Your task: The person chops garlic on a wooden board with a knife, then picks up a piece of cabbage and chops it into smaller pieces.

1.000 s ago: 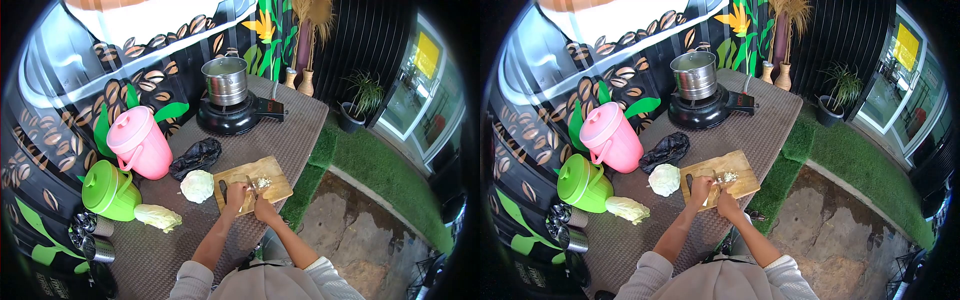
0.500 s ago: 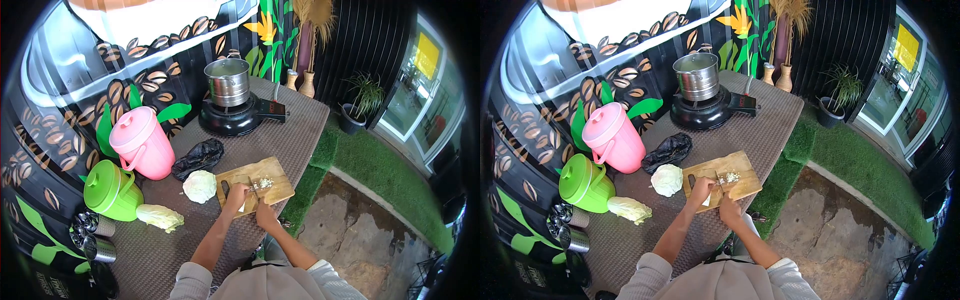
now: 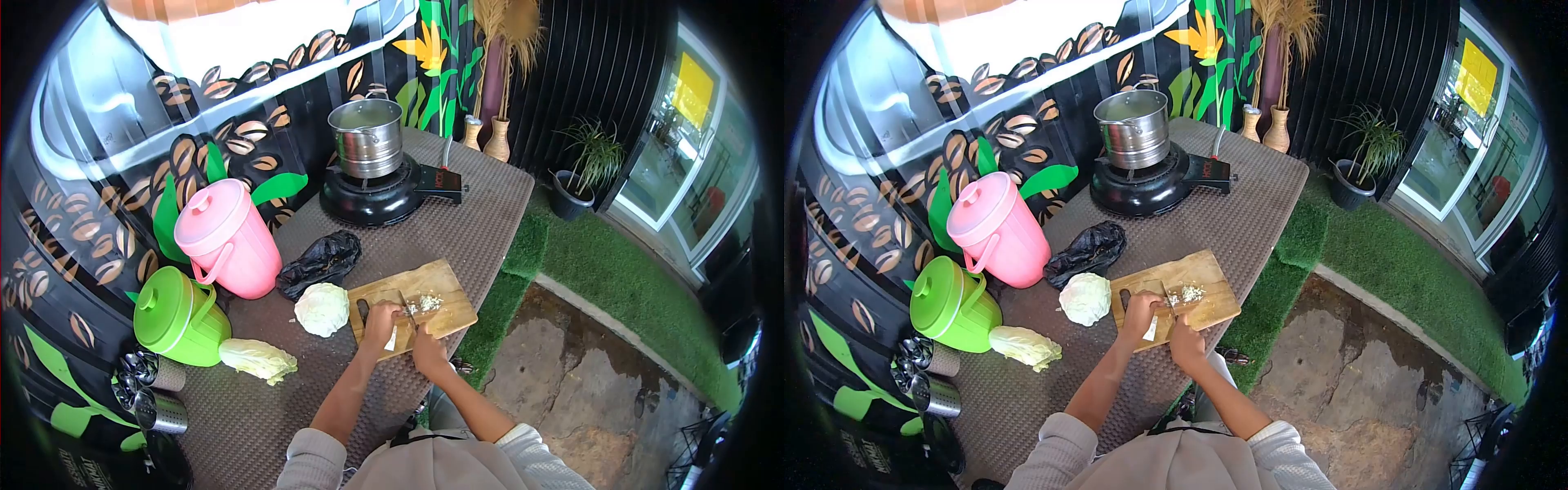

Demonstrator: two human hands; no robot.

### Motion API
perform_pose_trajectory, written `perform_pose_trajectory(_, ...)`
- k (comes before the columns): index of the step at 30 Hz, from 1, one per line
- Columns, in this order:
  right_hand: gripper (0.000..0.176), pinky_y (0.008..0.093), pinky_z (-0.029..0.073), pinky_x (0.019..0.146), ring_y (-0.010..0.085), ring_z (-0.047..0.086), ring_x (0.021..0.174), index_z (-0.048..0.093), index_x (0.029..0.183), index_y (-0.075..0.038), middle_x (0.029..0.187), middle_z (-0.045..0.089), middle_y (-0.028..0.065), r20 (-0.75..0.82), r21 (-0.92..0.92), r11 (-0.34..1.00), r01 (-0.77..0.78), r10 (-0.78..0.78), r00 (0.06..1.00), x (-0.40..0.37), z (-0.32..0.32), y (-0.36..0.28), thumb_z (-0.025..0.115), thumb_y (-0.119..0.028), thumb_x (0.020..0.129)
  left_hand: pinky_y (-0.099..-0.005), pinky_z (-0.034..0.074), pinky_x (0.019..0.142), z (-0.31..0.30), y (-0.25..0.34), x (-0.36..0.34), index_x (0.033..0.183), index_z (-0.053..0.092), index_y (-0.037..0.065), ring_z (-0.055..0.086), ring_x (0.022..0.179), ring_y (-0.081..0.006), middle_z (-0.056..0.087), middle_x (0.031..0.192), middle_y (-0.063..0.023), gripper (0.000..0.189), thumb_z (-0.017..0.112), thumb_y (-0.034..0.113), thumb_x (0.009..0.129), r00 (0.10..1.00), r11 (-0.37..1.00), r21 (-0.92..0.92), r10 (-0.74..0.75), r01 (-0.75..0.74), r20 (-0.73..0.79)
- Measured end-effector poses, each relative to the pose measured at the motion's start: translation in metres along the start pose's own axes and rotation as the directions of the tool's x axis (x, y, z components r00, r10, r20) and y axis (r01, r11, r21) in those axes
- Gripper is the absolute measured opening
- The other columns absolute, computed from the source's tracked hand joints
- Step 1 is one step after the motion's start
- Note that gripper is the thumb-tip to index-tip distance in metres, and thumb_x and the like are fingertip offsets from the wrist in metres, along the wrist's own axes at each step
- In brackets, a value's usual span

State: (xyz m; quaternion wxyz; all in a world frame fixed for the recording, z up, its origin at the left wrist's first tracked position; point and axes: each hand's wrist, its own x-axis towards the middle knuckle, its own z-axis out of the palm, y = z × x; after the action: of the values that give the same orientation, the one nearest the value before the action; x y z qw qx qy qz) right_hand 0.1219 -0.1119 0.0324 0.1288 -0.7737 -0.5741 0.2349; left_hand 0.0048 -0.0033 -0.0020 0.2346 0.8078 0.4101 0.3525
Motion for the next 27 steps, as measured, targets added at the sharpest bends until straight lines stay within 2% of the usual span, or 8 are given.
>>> perform_pose_trajectory(1,0.029,0.0500,0.051,0.074,0.0446,0.063,0.087,0.040,0.110,0.005,0.092,0.062,0.0317,0.033,-0.009,1.000,0.012,-0.012,0.999,0.003,-0.003,0.000,0.047,-0.009,0.085,-0.0367,0.049,0.075,-0.001,0.000,-0.002,0.081,0.070,-0.002,0.064,0.083,-0.0312,0.068,0.084,-0.0163,0.012,0.060,0.000,0.075,0.998,0.998,-0.008,0.059,-0.058,0.010)
perform_pose_trajectory(8,0.034,0.0494,0.052,0.075,0.0429,0.064,0.088,0.037,0.112,0.005,0.090,0.063,0.0305,0.101,-0.041,0.995,0.095,-0.090,0.991,0.005,-0.016,0.003,0.051,-0.007,0.083,-0.0385,0.046,0.078,-0.001,0.012,-0.004,0.080,0.069,-0.001,0.060,0.086,-0.0323,0.066,0.082,-0.0160,0.010,0.061,0.001,0.075,0.998,0.999,-0.044,-0.003,0.000,-0.064)
perform_pose_trajectory(11,0.031,0.0500,0.051,0.075,0.0453,0.063,0.087,0.040,0.108,0.005,0.091,0.062,0.0317,0.031,-0.003,1.000,-0.031,0.031,0.999,-0.005,-0.004,-0.004,0.052,-0.006,0.082,-0.0392,0.046,0.077,0.001,0.009,-0.004,0.079,0.069,-0.002,0.059,0.084,-0.0328,0.064,0.082,-0.0154,0.009,0.060,0.001,0.075,0.995,0.999,-0.001,0.038,-0.038,-0.088)
perform_pose_trajectory(14,0.030,0.0505,0.051,0.075,0.0456,0.062,0.088,0.041,0.108,0.006,0.091,0.062,0.0317,0.039,0.009,1.000,-0.018,0.018,0.999,0.007,-0.002,-0.001,0.052,-0.007,0.082,-0.0399,0.046,0.076,-0.001,0.010,-0.006,0.078,0.068,-0.002,0.058,0.084,-0.0329,0.064,0.084,-0.0155,0.009,0.060,0.001,0.075,0.999,1.000,0.007,-0.011,0.012,-0.044)
perform_pose_trajectory(16,0.032,0.0502,0.052,0.075,0.0429,0.064,0.085,0.039,0.110,0.005,0.089,0.063,0.0303,0.061,-0.013,0.994,0.106,-0.105,0.993,0.018,-0.013,0.005,0.052,-0.008,0.083,-0.0403,0.046,0.076,0.002,0.008,-0.004,0.079,0.068,-0.002,0.058,0.084,-0.0328,0.064,0.085,-0.0156,0.009,0.061,0.001,0.076,0.998,0.999,-0.004,0.043,-0.043,-0.038)
perform_pose_trajectory(23,0.044,0.0451,0.055,0.070,0.0374,0.067,0.084,0.037,0.119,0.005,0.091,0.064,0.0268,0.024,-0.092,0.995,0.033,-0.031,0.999,0.005,0.009,-0.001,0.056,-0.016,0.084,-0.0402,0.047,0.074,-0.001,0.008,-0.005,0.079,0.068,-0.003,0.059,0.083,-0.0328,0.064,0.083,-0.0162,0.008,0.061,0.002,0.077,0.997,0.996,0.032,0.080,-0.080,0.013)
perform_pose_trajectory(26,0.046,0.0449,0.054,0.071,0.0400,0.066,0.084,0.036,0.120,0.006,0.092,0.064,0.0263,0.016,-0.087,0.996,-0.007,0.008,1.000,0.005,0.010,-0.004,0.056,-0.014,0.083,-0.0377,0.049,0.070,0.005,-0.002,-0.003,0.079,0.068,-0.003,0.063,0.079,-0.0316,0.066,0.081,-0.0162,0.008,0.063,0.003,0.076,0.998,0.999,0.026,0.024,-0.023,-0.053)
perform_pose_trajectory(27,0.043,0.0454,0.054,0.072,0.0399,0.066,0.084,0.037,0.118,0.005,0.091,0.065,0.0262,0.032,-0.072,0.997,0.036,-0.033,0.999,0.008,0.006,-0.001,0.056,-0.013,0.083,-0.0360,0.049,0.069,0.005,0.000,-0.002,0.079,0.068,-0.003,0.064,0.076,-0.0308,0.066,0.081,-0.0166,0.007,0.064,0.002,0.076,0.996,0.996,-0.045,-0.079,0.078,-0.035)
